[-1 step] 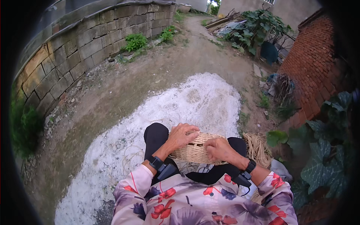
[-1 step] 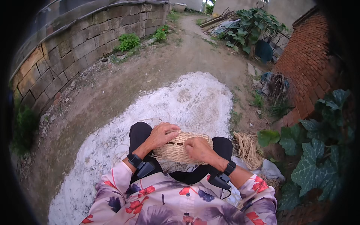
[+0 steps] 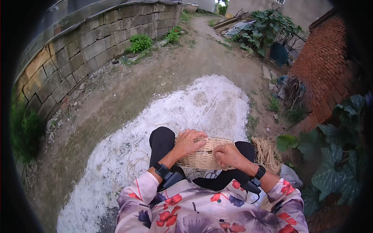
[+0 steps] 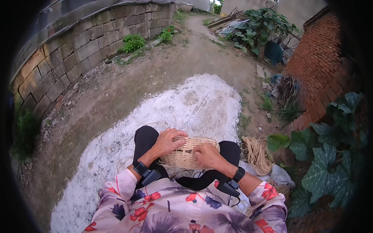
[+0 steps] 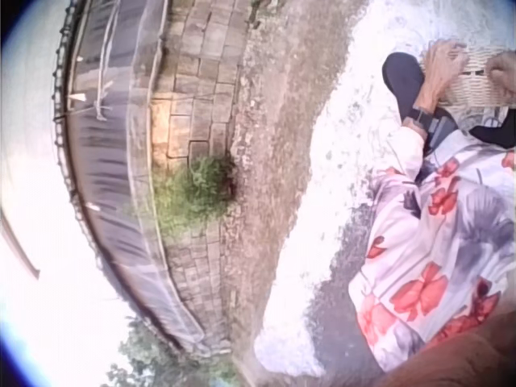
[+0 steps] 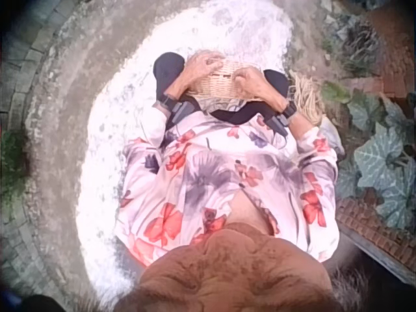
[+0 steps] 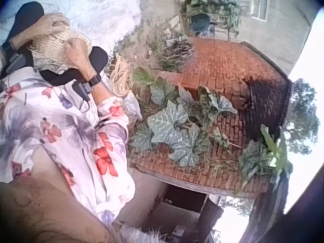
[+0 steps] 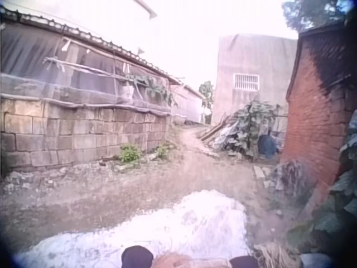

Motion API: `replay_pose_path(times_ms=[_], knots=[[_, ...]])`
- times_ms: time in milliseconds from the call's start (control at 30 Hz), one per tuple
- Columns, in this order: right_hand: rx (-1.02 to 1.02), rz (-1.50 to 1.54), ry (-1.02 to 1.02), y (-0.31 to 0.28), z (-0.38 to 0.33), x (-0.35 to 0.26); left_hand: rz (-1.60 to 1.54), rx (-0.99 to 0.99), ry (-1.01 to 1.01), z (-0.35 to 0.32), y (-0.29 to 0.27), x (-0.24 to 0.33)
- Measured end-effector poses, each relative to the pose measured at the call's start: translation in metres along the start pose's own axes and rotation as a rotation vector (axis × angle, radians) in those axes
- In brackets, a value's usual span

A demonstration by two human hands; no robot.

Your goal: Manually weaving a basket using dried plant fibers or rattan strips.

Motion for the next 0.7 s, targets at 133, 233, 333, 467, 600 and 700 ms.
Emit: replay_pose_path(times_ms=[133, 233, 333, 467, 600, 700], knots=[[-0.066, 0.309, 0.198, 0.01, -0.009, 0.021, -0.091, 0.234, 0.023, -0.014, 0.004, 0.011], [-0.067, 0.446, 0.232, 0.018, -0.008, 0.023, 0.009, 0.369, 0.209, -0.024, 0.0, 0.021], [-0.038, 0.544, 0.282, 0.023, -0.009, 0.023, 0.065, 0.311, 0.365, -0.032, 0.002, 0.029], [-0.02, 0.721, 0.327, 0.024, -0.011, 0.027, 0.151, 0.246, 0.434, -0.03, 0.009, 0.035], [-0.078, 0.938, 0.402, 0.024, -0.005, 0.039, 0.183, 0.187, 0.442, -0.023, 0.008, 0.039], [-0.089, 0.968, 0.372, 0.024, -0.001, 0.05, 0.284, 0.191, 0.528, -0.02, 0.003, 0.045]])
Point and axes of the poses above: each hand's wrist, its own z-axis towards the middle knuckle, its own y-axis out of the palm, x = y × z, the point moved 2 cm from there along z, towards the middle knuckle, and after that the axes turned 6 degrees about x, right-handed, at the moved point
